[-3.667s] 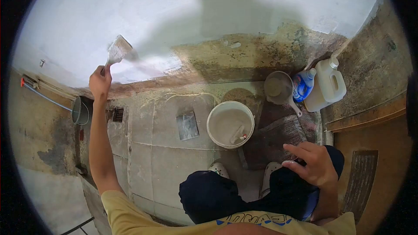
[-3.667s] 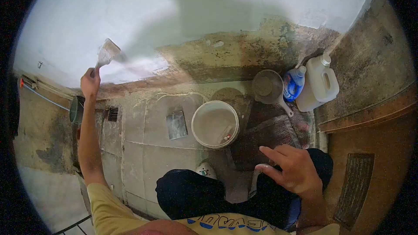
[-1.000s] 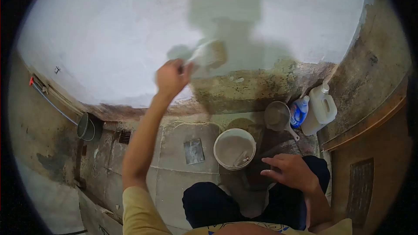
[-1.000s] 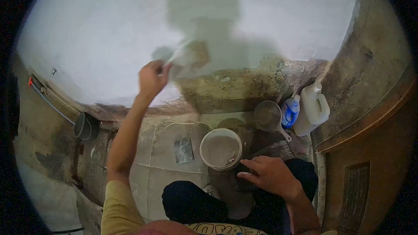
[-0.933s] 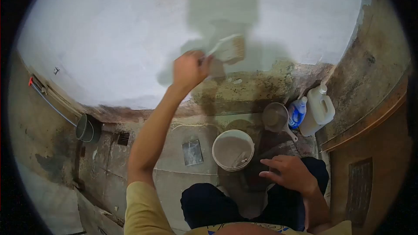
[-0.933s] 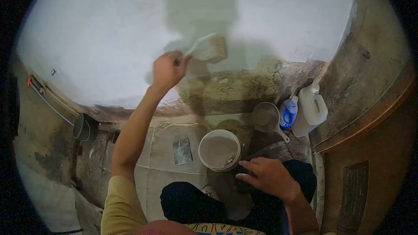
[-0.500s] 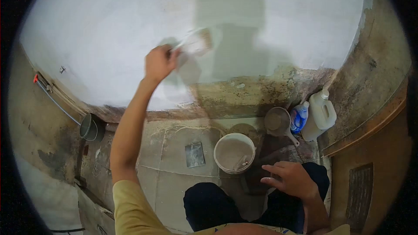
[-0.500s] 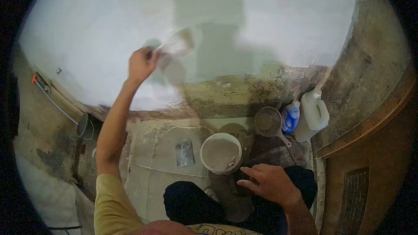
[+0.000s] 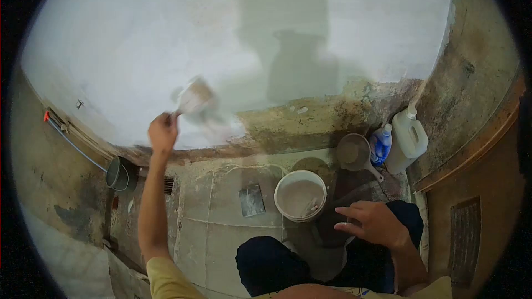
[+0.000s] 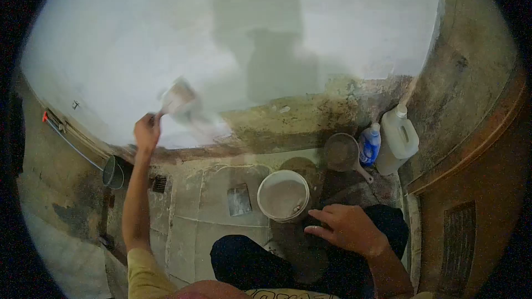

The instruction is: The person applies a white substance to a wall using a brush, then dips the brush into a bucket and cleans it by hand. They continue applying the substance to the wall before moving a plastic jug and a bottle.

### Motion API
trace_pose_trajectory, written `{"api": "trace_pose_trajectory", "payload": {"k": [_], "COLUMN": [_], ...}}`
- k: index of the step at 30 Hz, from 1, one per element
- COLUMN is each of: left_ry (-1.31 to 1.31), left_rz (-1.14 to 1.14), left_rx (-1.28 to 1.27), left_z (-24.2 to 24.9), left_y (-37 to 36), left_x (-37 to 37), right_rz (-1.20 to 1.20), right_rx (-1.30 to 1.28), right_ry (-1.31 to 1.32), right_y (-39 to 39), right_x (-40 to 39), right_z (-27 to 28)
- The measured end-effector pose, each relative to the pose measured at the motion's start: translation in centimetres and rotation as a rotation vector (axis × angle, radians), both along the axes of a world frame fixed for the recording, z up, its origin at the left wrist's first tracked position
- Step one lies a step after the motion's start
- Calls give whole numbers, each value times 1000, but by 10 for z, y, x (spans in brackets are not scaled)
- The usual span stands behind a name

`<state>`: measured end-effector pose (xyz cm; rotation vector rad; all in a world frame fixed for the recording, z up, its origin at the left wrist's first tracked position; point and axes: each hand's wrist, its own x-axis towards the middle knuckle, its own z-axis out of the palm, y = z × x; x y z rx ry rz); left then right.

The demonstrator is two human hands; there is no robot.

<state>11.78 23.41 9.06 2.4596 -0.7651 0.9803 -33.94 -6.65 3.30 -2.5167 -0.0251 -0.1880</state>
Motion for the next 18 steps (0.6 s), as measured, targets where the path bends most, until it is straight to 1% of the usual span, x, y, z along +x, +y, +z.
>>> {"api": "trace_pose_trajectory", "payload": {"k": [1,3,5,7,9,13,15,18], "left_ry": [-63,-32,-74,-95,-70,-67,-31,-94], "left_rz": [-141,-237,-351,-468,-454,-492,-420,-367], "left_rx": [-48,-22,-8,-48,1,-6,25,5], "left_z": [-5,6,10,19,36,54,62,60], "left_y": [-28,-93,-152,-202,-235,-247,-226,-169], "left_x": [-2,-31,-48,-64,-79,-67,-50,-16], "right_rz": [1,3,-5,-14,-66,-94,-83,-82], "right_rx": [1,-24,-32,-42,-33,-46,-25,-4], "right_ry": [6,-32,-21,-13,-61,-22,14,47], "right_y": [1,3,6,9,12,12,7,4], "right_x": [1,2,2,1,-2,-7,-7,-4], "right_z": [0,-3,0,0,-2,3,3,5]}}
